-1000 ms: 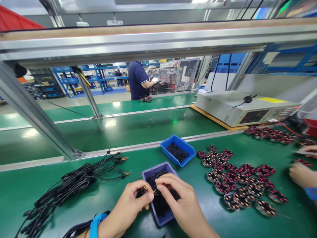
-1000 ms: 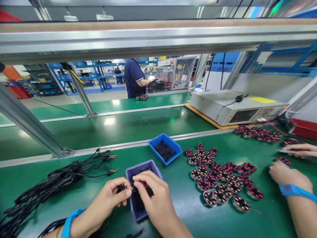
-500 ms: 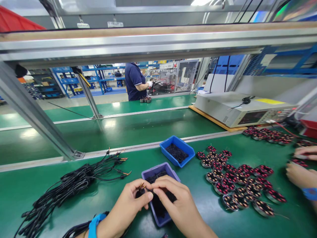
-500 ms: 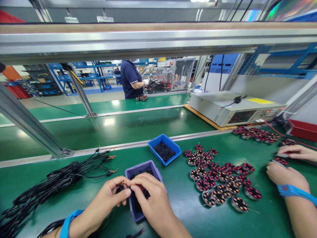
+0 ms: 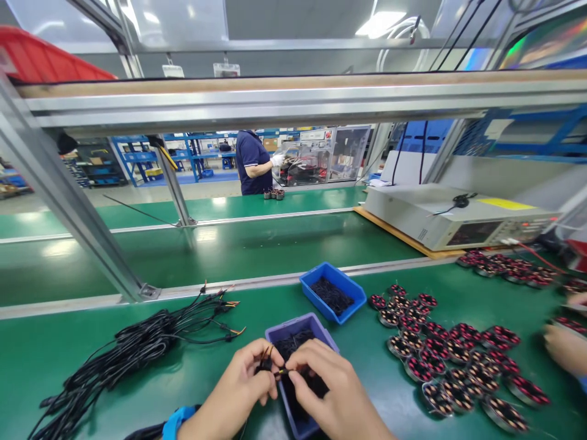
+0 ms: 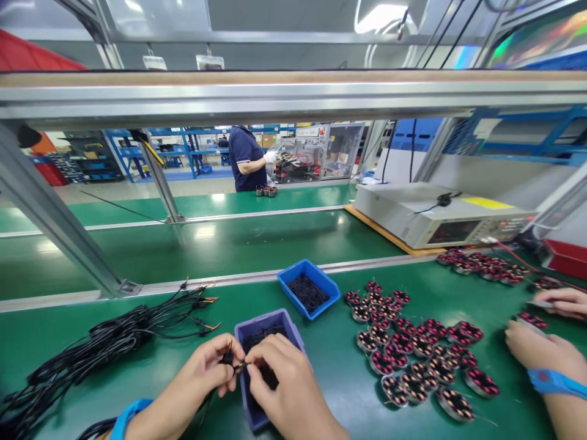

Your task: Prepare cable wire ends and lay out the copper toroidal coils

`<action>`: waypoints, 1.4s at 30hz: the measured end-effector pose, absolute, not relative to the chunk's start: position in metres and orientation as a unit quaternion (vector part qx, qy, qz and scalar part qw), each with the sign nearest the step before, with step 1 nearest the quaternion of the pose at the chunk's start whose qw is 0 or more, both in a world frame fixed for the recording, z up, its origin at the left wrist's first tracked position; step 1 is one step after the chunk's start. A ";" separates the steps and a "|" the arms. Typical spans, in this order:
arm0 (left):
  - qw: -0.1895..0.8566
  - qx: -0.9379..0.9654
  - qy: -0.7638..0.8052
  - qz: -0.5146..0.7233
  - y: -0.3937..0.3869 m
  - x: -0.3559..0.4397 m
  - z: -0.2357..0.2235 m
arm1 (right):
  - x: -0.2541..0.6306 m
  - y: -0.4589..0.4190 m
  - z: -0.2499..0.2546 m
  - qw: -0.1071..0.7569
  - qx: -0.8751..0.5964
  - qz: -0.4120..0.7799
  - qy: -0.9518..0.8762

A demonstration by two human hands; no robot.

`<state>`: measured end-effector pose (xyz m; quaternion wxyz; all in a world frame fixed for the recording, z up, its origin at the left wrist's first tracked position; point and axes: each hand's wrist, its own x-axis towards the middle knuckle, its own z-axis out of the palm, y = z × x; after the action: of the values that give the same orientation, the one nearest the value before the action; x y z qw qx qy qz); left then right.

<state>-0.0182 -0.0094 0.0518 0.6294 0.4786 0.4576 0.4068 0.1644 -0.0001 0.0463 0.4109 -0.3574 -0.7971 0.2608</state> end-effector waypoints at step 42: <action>0.842 0.317 0.340 0.274 0.007 -0.045 0.054 | 0.153 0.013 0.048 0.068 -0.465 0.073 -0.880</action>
<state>-0.0451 0.0075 0.0537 0.8418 0.3174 0.3399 0.2741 0.1530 0.0127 0.0484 0.0675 -0.4651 -0.8796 0.0733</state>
